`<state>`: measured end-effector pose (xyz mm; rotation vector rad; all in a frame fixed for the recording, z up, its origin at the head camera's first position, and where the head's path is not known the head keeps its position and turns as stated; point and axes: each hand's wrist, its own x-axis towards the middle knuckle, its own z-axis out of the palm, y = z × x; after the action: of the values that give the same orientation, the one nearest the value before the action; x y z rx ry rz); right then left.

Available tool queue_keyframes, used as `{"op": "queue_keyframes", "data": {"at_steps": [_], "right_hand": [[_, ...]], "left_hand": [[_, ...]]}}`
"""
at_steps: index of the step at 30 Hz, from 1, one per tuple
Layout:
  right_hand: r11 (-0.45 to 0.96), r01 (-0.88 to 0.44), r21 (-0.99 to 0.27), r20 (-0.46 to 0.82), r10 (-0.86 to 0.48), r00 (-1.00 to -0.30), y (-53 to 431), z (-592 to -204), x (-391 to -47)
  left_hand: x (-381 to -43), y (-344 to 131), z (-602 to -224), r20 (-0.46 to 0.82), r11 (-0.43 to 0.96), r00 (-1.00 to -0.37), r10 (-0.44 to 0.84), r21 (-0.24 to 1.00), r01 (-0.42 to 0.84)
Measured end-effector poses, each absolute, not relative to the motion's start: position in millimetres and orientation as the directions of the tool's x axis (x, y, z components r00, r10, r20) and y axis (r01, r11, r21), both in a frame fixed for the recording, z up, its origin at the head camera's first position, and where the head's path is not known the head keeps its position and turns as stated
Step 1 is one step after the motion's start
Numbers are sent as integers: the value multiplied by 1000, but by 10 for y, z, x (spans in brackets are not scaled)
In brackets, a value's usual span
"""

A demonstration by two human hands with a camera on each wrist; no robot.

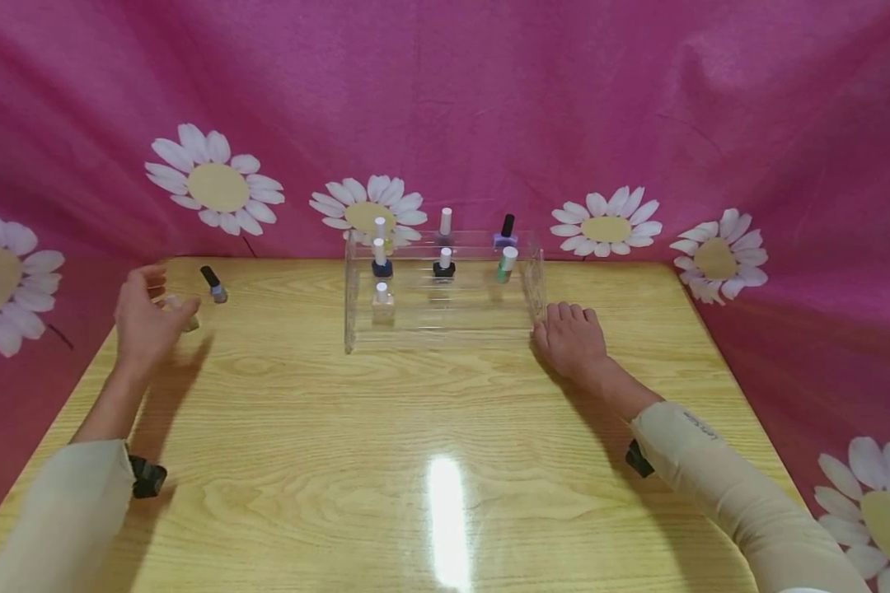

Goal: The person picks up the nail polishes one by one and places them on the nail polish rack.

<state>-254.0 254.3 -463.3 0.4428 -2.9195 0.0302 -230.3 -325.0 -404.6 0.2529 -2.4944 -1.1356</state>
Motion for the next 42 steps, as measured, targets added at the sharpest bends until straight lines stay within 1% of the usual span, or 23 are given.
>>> {"op": "queue_keyframes", "data": {"at_steps": [4,11,17,21,26,35,39,42], "right_hand": [[955,-296,13,196,-293,-936,2548,-4644,-2533],[955,-296,14,190,-293,-937,2535,-4646,-2522],[955,-295,17,183,-293,-939,2529,-4642,-2519],[953,-302,9,185,-298,-936,2522,-4653,-2523],[954,-299,5,185,-295,-937,2514,-4674,-2533],[957,-291,17,161,-290,-943,2531,-4643,-2560],[957,-290,17,165,-289,-943,2547,-4642,-2563],[958,-287,20,172,-286,-942,2560,-4651,-2562]], "left_hand": [[-2354,-3330,-4172,185,633,-908,-377,767,-107],[-2428,-3317,-4275,126,605,-879,-461,769,-207],[-2489,-3334,-4331,62,582,-878,-475,770,-260],[-2496,-3380,-4379,57,620,-876,-479,728,-292],[-2493,-3420,-4406,93,666,-875,-474,689,-288],[-2494,-3375,-4407,34,603,-870,-492,734,-312],[-2532,-3285,-4372,38,541,-891,-453,806,-241],[-2548,-3165,-4317,63,510,-921,-383,846,-155]]}}
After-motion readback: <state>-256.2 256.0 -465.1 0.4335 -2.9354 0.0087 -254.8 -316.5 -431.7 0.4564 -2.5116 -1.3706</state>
